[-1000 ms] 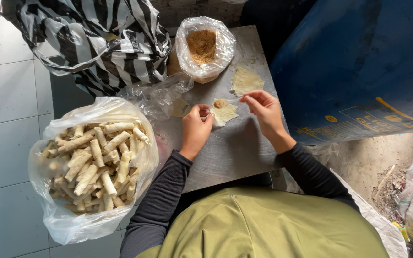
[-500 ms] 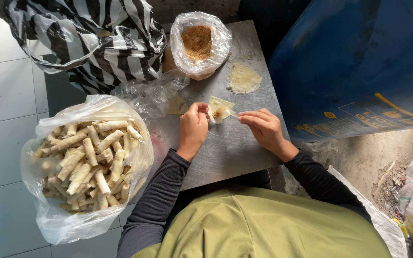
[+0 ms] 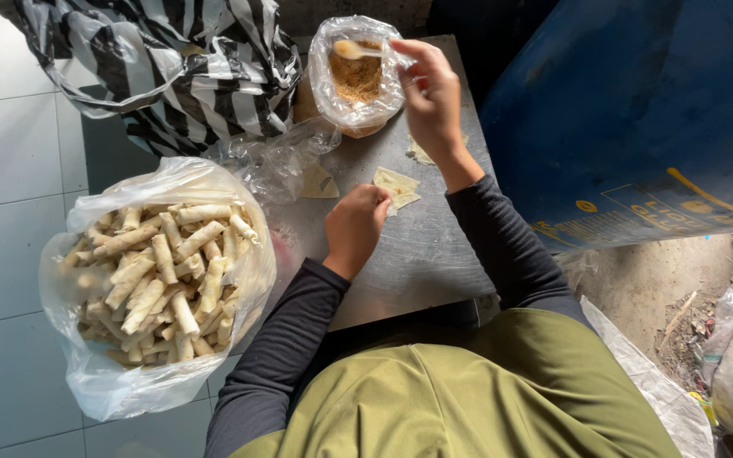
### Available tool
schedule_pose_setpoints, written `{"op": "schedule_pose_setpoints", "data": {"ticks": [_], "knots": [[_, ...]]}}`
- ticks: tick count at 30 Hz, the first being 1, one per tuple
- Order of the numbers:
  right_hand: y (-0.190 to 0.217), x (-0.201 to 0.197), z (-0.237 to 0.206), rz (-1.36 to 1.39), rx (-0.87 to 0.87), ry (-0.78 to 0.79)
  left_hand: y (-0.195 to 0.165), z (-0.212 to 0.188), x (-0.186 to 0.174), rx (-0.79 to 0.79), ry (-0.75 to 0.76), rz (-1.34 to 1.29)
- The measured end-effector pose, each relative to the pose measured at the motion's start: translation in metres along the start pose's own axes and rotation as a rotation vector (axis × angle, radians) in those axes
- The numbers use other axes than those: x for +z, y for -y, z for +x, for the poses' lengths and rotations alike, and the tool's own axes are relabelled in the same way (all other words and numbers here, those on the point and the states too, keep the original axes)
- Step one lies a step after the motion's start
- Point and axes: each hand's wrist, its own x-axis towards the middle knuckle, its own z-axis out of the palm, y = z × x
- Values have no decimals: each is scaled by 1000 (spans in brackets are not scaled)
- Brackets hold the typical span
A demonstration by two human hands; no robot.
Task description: The person sits at a metal table and wraps spring rolls by hand. They scoop filling from a plastic-lined container, place it on a square wrapper, fold and roll the wrapper, and add the finished roll to a large plastic bag full of rolled spring rolls. Near the end they peel apart and stack round wrapper sheets.
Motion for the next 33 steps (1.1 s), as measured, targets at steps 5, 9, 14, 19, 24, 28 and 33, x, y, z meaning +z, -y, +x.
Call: {"op": "schedule_pose_setpoints", "data": {"ticks": [5, 9, 14, 19, 24, 28, 33], "knots": [[17, -16, -51, -477, 20, 89, 2, 0, 6, 32, 11, 127], [20, -31, -107, -790, 71, 258, 4, -1, 6, 134, 8, 205], [10, -29, -124, -802, 167, 284, 4, -2, 5, 212, 42, 298], [18, -21, -127, -480, 332, 263, 7, -4, 1, 262, 92, 310], [35, -15, -127, -427, 181, 341, 12, -2, 5, 311, 44, 326], [39, -18, -127, -481, -11, 415, 18, -2, 12, 340, 36, 409], [30, -20, -128, -540, -32, 477, 23, 2, 17, 306, 6, 331]]}}
